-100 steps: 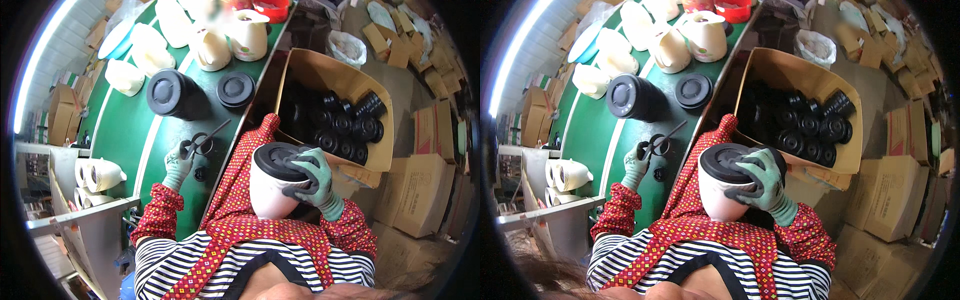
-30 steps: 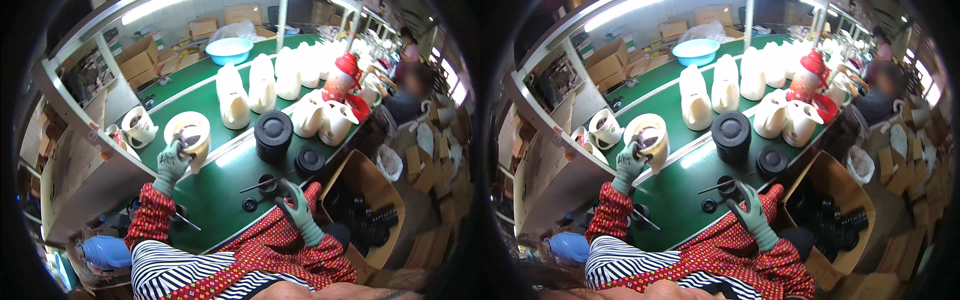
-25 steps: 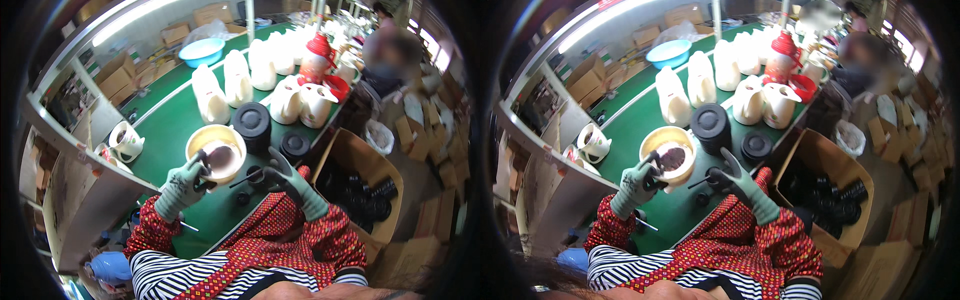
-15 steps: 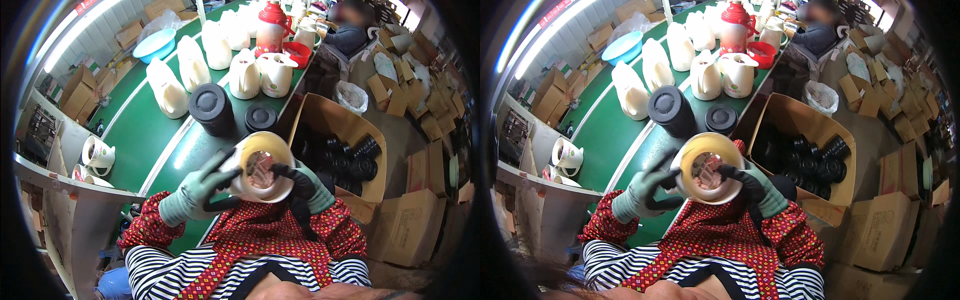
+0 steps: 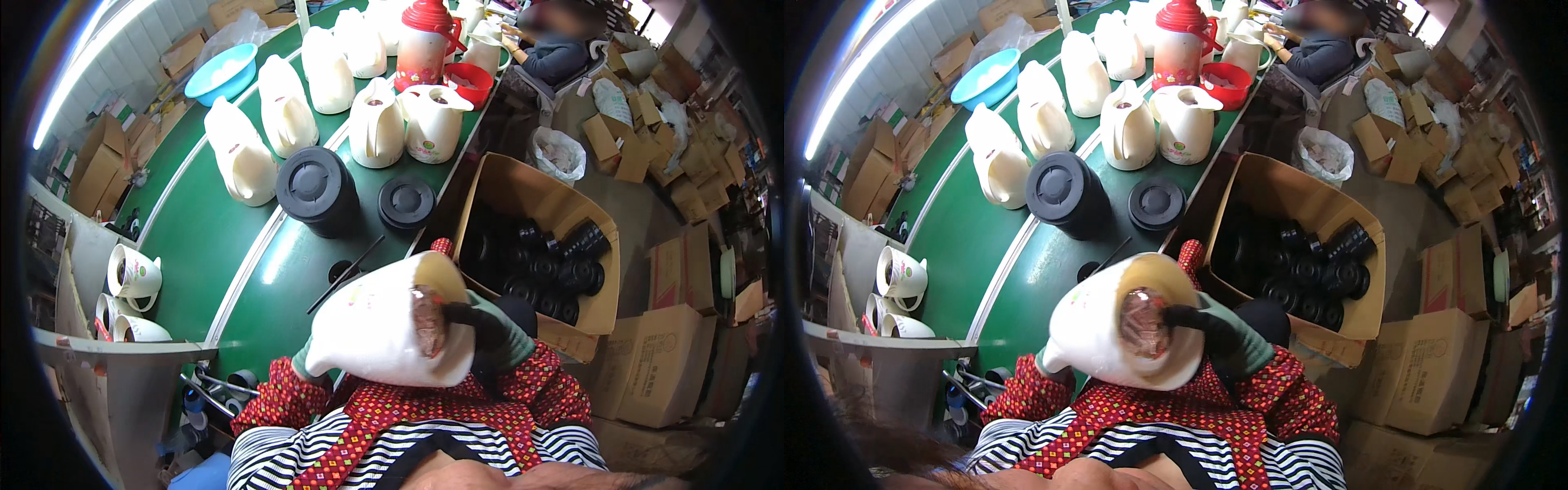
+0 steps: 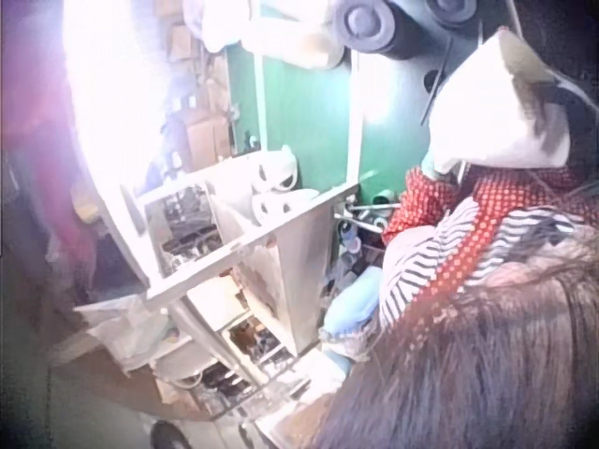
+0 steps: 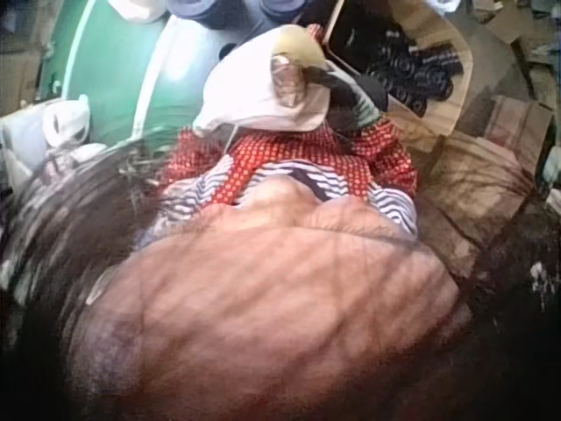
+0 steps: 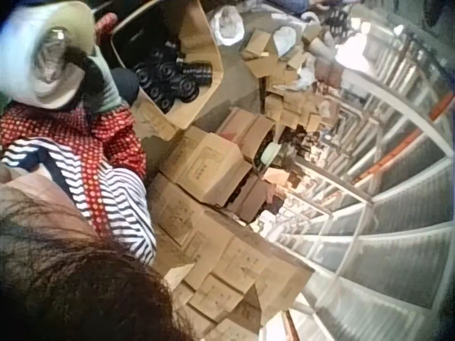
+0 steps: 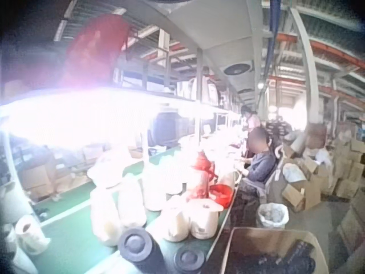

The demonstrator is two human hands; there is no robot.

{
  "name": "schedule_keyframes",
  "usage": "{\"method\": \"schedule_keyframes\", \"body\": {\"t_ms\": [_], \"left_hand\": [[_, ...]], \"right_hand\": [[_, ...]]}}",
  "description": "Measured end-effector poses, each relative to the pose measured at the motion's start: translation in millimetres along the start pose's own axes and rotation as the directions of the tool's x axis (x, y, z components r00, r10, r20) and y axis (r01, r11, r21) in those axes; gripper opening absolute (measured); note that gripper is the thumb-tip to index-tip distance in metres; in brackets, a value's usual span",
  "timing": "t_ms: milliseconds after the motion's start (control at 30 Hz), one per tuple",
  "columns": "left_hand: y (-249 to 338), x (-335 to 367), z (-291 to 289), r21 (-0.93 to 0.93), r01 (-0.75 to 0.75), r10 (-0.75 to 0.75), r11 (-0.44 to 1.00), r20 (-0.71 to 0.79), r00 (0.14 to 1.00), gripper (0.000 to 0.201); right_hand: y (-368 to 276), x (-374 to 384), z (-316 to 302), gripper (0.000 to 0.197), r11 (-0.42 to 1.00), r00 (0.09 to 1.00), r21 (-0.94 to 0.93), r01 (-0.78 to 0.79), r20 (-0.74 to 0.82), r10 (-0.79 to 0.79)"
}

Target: The person repeatedly picks up white plastic pitchers from a green workbench, inserts a black circular base into the bottom opening, and secures a black lid on top. The person handles each pitcher one at a time, rotating it to align the parts before placing the completed unit back on the bench.

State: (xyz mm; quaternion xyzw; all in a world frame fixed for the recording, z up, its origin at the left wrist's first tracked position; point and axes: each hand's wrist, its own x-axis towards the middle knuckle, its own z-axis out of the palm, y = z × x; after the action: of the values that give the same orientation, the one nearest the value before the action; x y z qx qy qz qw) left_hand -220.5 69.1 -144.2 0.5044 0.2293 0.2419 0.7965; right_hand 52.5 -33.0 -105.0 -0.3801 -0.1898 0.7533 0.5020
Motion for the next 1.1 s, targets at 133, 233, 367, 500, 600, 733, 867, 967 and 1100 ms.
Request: {"method": "schedule_keyframes", "body": {"t_ms": [133, 233, 367, 500, 600, 733, 867, 967, 1100], "left_hand": [[-27, -14, -35, 0.061, -0.106, 0.114, 0.992, -0.151, 0.982, 0.061], [-30, -20, -53, 0.064, -0.106, 0.118, 0.992, -0.222, 0.968, 0.061], [-23, -32, -63, 0.072, -0.059, 0.079, 0.996, -0.328, 0.941, 0.061], [-26, -44, -68, 0.065, -0.028, 0.051, 0.997, -0.383, 0.923, 0.061], [-30, -46, -69, 0.071, -0.029, 0.054, 0.997, -0.372, 0.927, 0.062], [-29, -47, -58, 0.085, -0.048, 0.075, 0.995, -0.350, 0.934, 0.062], [-28, -22, -39, 0.085, -0.085, 0.103, 0.993, -0.239, 0.966, 0.062], [-27, -6, -14, 0.077, -0.106, 0.117, 0.991, -0.155, 0.981, 0.062], [-23, 7, 17, 0.103, -0.112, 0.119, 0.988, -0.066, 0.991, 0.063]], "right_hand": [[9, 97, -43, 0.068, 0.960, 0.987, -0.258, 0.111, 0.145, -0.075], [-24, 185, -55, 0.078, 0.308, 0.895, -0.932, 0.191, 0.037, -0.444], [-23, 266, -80, 0.101, -0.433, 0.834, -0.857, -0.280, 0.006, -0.551], [-27, 293, -92, 0.104, -0.464, 0.926, -0.834, -0.300, -0.137, -0.353], [-22, 284, -103, 0.100, -0.418, 0.873, -0.854, -0.310, -0.082, -0.480], [-33, 226, -83, 0.098, -0.045, 0.754, -0.999, 0.009, 0.037, -0.656], [-24, 124, -44, 0.100, 0.330, 0.736, -0.759, 0.562, 0.276, -0.618], [-17, 50, -7, 0.108, 0.191, 0.719, -0.805, 0.561, 0.360, -0.595], [-1, 0, -4, 0.106, 0.274, 0.718, -0.791, 0.546, 0.274, -0.640]]}}
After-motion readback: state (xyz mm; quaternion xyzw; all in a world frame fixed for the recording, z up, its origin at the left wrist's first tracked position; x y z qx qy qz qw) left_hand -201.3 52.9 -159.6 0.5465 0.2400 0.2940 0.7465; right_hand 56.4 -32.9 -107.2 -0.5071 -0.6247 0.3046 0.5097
